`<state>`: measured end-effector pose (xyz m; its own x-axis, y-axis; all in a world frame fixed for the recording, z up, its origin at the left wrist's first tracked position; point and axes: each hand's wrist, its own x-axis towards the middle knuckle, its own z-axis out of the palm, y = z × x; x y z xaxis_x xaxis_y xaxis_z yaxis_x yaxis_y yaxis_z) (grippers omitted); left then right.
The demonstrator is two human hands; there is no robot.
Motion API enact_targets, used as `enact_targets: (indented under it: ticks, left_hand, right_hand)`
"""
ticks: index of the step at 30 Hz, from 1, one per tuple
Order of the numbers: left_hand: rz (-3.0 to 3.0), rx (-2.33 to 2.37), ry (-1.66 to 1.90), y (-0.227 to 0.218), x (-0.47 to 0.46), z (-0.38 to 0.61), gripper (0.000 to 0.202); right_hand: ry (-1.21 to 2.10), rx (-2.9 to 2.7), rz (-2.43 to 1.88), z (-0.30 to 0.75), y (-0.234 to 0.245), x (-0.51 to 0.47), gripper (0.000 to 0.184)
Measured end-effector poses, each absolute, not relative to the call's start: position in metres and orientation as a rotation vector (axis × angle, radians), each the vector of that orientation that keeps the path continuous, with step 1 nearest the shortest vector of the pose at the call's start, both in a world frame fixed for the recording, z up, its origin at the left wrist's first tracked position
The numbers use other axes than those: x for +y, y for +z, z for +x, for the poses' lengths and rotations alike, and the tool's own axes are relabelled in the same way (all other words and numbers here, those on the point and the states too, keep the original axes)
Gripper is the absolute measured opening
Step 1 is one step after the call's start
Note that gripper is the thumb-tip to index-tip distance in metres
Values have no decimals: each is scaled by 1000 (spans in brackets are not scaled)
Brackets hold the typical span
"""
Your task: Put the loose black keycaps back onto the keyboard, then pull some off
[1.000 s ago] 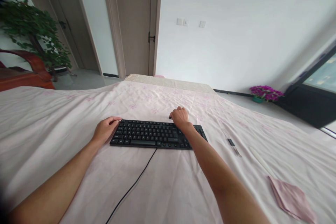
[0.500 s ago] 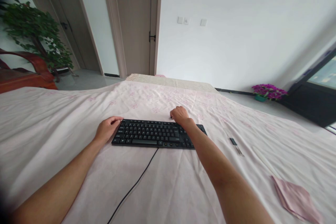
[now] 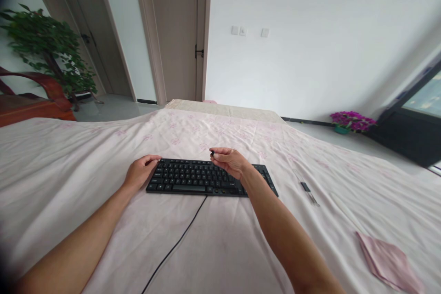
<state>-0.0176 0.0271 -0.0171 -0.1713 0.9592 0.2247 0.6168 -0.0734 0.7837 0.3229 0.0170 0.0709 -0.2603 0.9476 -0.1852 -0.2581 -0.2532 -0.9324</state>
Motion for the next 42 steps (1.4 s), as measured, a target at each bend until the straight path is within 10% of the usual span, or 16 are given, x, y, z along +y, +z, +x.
enact_targets:
  ticks: [14,29,42]
  left_hand:
    - [1703,1818,1111,-18,29,-19,29]
    - [1715,1829,1111,-20,28,-21,29]
    - [1725,1829,1127,-20,27,-20,27]
  right_hand:
    - [1745,-892,-931,308,73,-26,34]
    - [365,-2028,-1362,350,35,-66,12]
    - [180,-2238,-1164,344,32,-69,14]
